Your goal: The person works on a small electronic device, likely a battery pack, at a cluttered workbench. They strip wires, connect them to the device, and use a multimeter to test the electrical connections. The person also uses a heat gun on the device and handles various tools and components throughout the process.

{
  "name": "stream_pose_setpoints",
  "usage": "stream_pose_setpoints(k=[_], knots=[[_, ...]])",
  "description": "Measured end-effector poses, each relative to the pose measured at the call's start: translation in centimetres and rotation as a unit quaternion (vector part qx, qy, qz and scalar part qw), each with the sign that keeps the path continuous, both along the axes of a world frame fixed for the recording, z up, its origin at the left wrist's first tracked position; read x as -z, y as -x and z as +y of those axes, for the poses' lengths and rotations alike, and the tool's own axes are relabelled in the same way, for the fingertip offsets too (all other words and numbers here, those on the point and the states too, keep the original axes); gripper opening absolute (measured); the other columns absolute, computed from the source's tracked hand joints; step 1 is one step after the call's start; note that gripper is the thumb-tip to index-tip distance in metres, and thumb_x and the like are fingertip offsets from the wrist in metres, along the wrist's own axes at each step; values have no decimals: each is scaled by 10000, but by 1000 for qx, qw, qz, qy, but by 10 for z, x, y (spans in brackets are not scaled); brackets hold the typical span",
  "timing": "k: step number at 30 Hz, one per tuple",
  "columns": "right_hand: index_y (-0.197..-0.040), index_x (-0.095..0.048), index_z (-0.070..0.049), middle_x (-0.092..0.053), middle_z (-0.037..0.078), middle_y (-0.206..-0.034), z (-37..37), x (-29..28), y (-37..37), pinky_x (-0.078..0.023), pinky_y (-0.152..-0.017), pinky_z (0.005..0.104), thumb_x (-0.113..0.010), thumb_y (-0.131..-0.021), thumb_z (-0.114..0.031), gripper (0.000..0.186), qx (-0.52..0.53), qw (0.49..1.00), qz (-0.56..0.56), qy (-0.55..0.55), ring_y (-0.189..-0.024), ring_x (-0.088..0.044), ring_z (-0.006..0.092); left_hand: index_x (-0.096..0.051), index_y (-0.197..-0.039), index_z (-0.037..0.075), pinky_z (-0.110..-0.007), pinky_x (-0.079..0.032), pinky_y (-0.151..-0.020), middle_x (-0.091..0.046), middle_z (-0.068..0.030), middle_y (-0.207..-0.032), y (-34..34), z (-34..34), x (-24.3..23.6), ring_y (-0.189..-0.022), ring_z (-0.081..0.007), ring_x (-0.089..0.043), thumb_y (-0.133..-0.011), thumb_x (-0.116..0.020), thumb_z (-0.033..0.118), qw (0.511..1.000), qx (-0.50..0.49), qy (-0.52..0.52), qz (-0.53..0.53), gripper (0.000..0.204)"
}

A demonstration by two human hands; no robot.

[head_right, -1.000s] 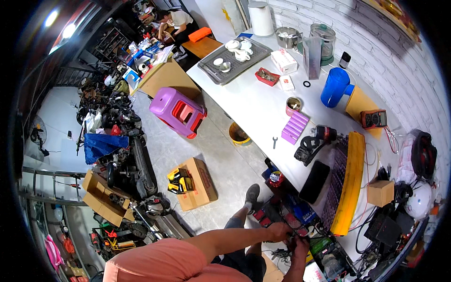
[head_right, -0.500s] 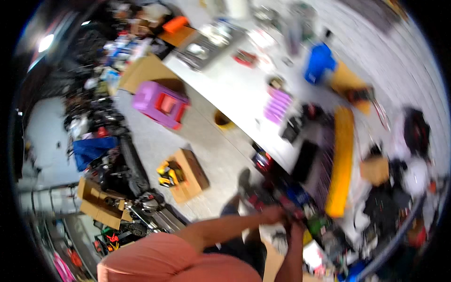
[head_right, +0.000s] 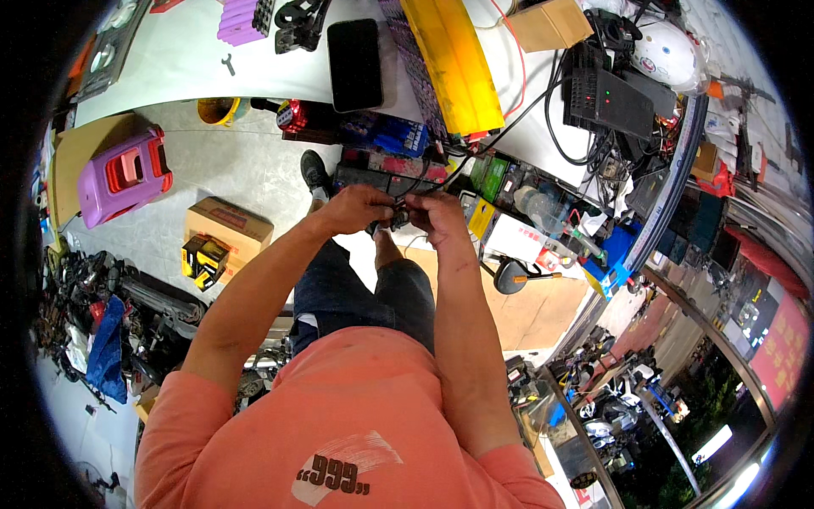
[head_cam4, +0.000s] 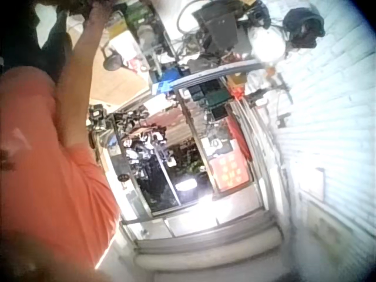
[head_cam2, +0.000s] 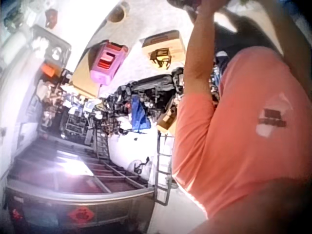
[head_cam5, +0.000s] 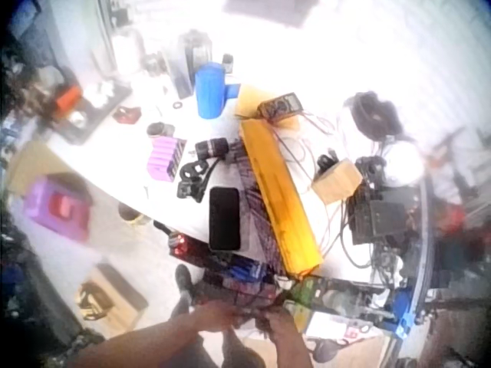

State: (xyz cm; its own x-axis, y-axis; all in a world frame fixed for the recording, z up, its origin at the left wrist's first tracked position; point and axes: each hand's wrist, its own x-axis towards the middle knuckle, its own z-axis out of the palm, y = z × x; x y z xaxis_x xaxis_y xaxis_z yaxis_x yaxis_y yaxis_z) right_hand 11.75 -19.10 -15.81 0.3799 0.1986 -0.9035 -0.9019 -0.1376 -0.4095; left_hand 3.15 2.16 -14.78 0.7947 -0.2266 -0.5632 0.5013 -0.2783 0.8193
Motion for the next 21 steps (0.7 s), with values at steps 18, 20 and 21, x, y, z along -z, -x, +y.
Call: stream_pose_setpoints(k=[18, 20, 21], knots=[[-918, -713, -1, -717, 85, -809, 4, -12, 8, -544, -592, 317, -827, -830, -82, 165, -31, 998, -31, -35, -638, -674, 197, -764, -1024, -47, -352, -527, -723, -751, -118, -855, -1, -13, 9, -785, -182, -668, -913, -710, 178, 978, -129, 137, 92, 257], [-911, -713, 9, -713, 93, -799, 3, -14, 6, -531, -572, 316, -817, -828, -59, 149, -16, 998, -49, -22, -628, -670, 200, -762, -1073, -29, -318, -496, -682, -741, -70, -861, -6, -10, 4, -762, -135, -628, -952, -693, 163, 984, -94, 124, 82, 238], [-908, -713, 14, -710, 97, -795, 3, -16, 7, -524, -562, 316, -813, -827, -48, 142, -10, 998, -55, -17, -623, -668, 202, -758, -1081, -20, -298, -466, -646, -723, -37, -859, -7, -10, 2, -730, -109, -589, -971, -683, 163, 980, -95, 148, 91, 226]])
